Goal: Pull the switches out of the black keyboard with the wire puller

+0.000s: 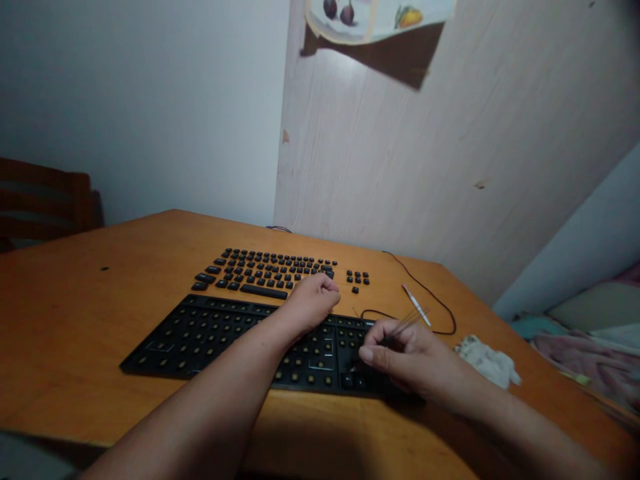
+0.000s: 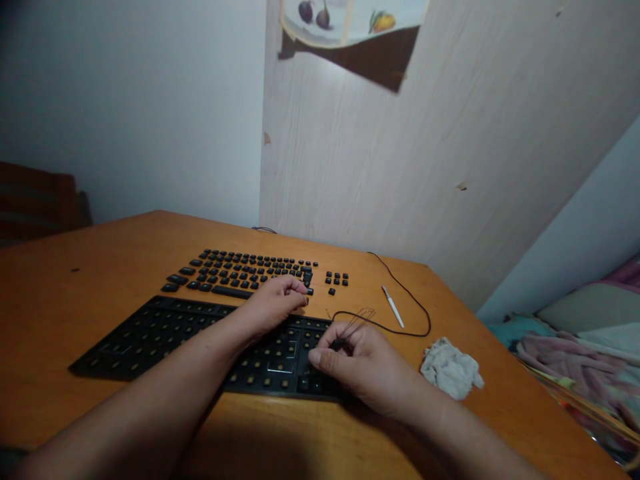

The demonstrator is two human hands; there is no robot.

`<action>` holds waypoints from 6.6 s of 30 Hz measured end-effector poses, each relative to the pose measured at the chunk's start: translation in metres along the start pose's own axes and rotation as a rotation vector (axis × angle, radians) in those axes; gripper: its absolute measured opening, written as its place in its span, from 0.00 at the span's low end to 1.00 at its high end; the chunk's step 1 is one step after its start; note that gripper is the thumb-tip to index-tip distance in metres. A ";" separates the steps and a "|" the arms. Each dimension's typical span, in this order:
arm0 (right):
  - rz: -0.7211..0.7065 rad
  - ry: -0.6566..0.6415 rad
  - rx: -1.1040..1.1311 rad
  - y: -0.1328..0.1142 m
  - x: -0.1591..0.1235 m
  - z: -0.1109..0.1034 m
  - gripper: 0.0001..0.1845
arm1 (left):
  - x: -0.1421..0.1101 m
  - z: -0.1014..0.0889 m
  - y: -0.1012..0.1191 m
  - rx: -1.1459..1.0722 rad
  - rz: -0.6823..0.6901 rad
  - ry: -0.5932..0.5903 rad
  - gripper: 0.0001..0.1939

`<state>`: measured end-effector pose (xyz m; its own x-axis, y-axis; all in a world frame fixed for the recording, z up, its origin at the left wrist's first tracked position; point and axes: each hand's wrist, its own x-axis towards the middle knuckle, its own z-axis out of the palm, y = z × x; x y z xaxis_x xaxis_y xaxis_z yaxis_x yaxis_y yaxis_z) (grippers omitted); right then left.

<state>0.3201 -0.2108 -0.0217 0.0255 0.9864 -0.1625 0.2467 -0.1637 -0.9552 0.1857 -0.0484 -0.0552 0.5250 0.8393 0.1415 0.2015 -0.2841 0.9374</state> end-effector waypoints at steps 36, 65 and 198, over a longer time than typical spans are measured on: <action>-0.204 0.199 -0.218 0.034 0.001 0.044 0.11 | -0.004 0.006 0.005 0.141 0.010 -0.037 0.08; -0.401 0.615 -0.319 0.016 0.029 0.010 0.15 | -0.021 0.007 0.018 -0.223 0.018 -0.410 0.09; -0.214 0.584 -0.308 0.004 0.007 0.005 0.19 | -0.025 0.006 0.021 -0.211 0.052 -0.527 0.12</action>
<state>0.3169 -0.2046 -0.0283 0.4418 0.8574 0.2639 0.5661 -0.0382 -0.8234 0.1818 -0.0787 -0.0413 0.8824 0.4664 0.0615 0.0237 -0.1745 0.9844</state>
